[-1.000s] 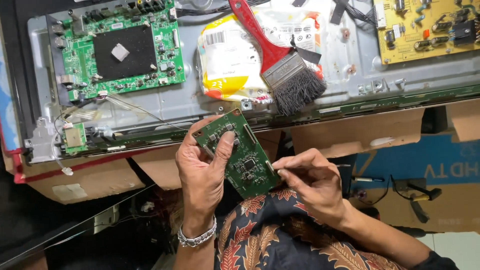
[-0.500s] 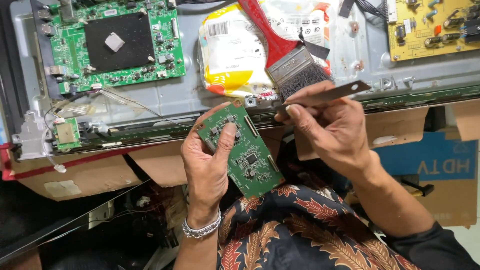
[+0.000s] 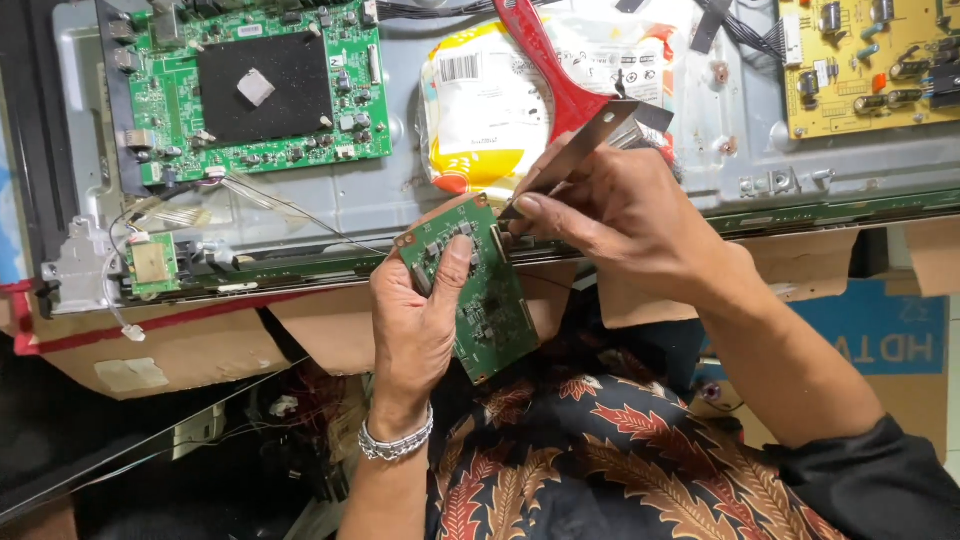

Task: The person picks up a green circuit board and uses a red-handled brush to clean its surface. They then use a small metal tool to scrape or clean specific areas on the board before continuing to brush it.

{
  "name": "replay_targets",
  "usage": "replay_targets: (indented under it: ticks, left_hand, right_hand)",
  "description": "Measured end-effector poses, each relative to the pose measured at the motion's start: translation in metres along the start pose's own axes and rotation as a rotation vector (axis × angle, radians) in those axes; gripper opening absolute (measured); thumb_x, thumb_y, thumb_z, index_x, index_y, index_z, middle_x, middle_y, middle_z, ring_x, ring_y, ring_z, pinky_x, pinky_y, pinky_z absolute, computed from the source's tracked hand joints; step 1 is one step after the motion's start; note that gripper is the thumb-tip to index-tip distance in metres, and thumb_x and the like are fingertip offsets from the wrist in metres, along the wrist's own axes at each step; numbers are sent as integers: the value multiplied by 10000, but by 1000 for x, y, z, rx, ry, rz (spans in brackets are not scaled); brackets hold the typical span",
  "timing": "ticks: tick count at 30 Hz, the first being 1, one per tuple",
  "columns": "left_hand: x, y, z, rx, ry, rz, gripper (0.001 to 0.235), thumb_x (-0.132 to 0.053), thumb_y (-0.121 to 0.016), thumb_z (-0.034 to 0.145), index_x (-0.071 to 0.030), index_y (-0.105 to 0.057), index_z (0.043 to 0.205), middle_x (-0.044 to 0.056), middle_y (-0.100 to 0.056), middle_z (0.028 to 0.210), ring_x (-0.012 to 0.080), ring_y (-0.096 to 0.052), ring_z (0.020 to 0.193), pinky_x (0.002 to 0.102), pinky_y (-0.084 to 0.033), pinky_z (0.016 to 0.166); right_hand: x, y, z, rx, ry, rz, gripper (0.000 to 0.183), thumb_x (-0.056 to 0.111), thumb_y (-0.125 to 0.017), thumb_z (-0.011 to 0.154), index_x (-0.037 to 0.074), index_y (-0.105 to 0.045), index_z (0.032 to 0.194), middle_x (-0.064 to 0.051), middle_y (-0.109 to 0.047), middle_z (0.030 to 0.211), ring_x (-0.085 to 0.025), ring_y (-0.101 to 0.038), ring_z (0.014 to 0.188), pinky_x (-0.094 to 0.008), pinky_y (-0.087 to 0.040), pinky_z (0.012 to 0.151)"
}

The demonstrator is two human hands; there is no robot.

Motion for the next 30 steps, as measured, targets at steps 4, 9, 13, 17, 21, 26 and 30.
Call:
replay_targets:
  ticks: [4, 9, 13, 17, 21, 26, 30]
  left_hand:
    - [-5, 1, 5, 59, -47, 183, 342, -258, -584, 1027, -42, -672, 1277, 76, -744, 1237, 186, -692, 1201, 317, -520, 1103]
    - [-2, 3, 9, 102, -51, 188, 312, -208, -581, 1034, -32, -668, 1276, 81, -729, 1267, 180, -673, 1225, 313, -504, 1122]
    - [-1, 3, 11, 117, -26, 178, 310, -199, -601, 1023, -31, -675, 1274, 74, -732, 1255, 178, -683, 1203, 298, -504, 1119]
    - [2, 5, 13, 139, -53, 206, 319, -194, -606, 1023, -33, -665, 1291, 86, -720, 1284, 199, -677, 1234, 312, -501, 1136]
    - [1, 5, 14, 157, -40, 192, 307, -176, -607, 1022, -36, -666, 1288, 86, -724, 1278, 187, -678, 1227, 304, -499, 1129]
    - [-1, 4, 16, 167, -65, 230, 295, -178, -602, 1028, -40, -670, 1280, 76, -729, 1261, 183, -680, 1215, 305, -493, 1130]
    - [0, 5, 18, 169, -49, 227, 297, -185, -605, 1022, -41, -677, 1271, 81, -734, 1255, 189, -689, 1208, 313, -508, 1120]
  right_hand:
    - [-10, -7, -8, -111, -205, 160, 224, 154, -632, 992, -22, -736, 1084, -130, -809, 965, -158, -797, 886, -246, -672, 775]
    - [-17, -5, -8, -85, -251, 230, 199, 148, -648, 983, 4, -726, 1095, -119, -808, 982, -152, -796, 905, -250, -677, 799]
    - [-18, -5, -6, -107, -321, 213, 187, 155, -691, 952, 17, -758, 1059, -102, -815, 971, -127, -791, 880, -233, -679, 777]
    - [-20, -6, -8, -130, -244, 229, 125, 96, -708, 966, -8, -745, 1023, -95, -804, 959, -71, -719, 867, -175, -592, 711]
    - [-17, -3, -6, -98, -225, 194, 114, 106, -703, 974, 0, -726, 1009, -75, -792, 907, -59, -701, 828, -170, -588, 696]
    - [-19, -4, -7, -114, -171, 114, 84, 87, -696, 989, 27, -644, 961, -70, -791, 856, -73, -746, 818, -167, -577, 641]
    - [-23, -4, -7, -125, -256, 208, 127, 118, -682, 975, 22, -734, 1039, -96, -816, 928, -127, -793, 832, -205, -638, 713]
Point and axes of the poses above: each hand's wrist, its own z-axis towards the middle knuckle, its own y-axis out of the back of the hand, x = y × z, the point moved 1 cm from there along z, towards the middle knuckle
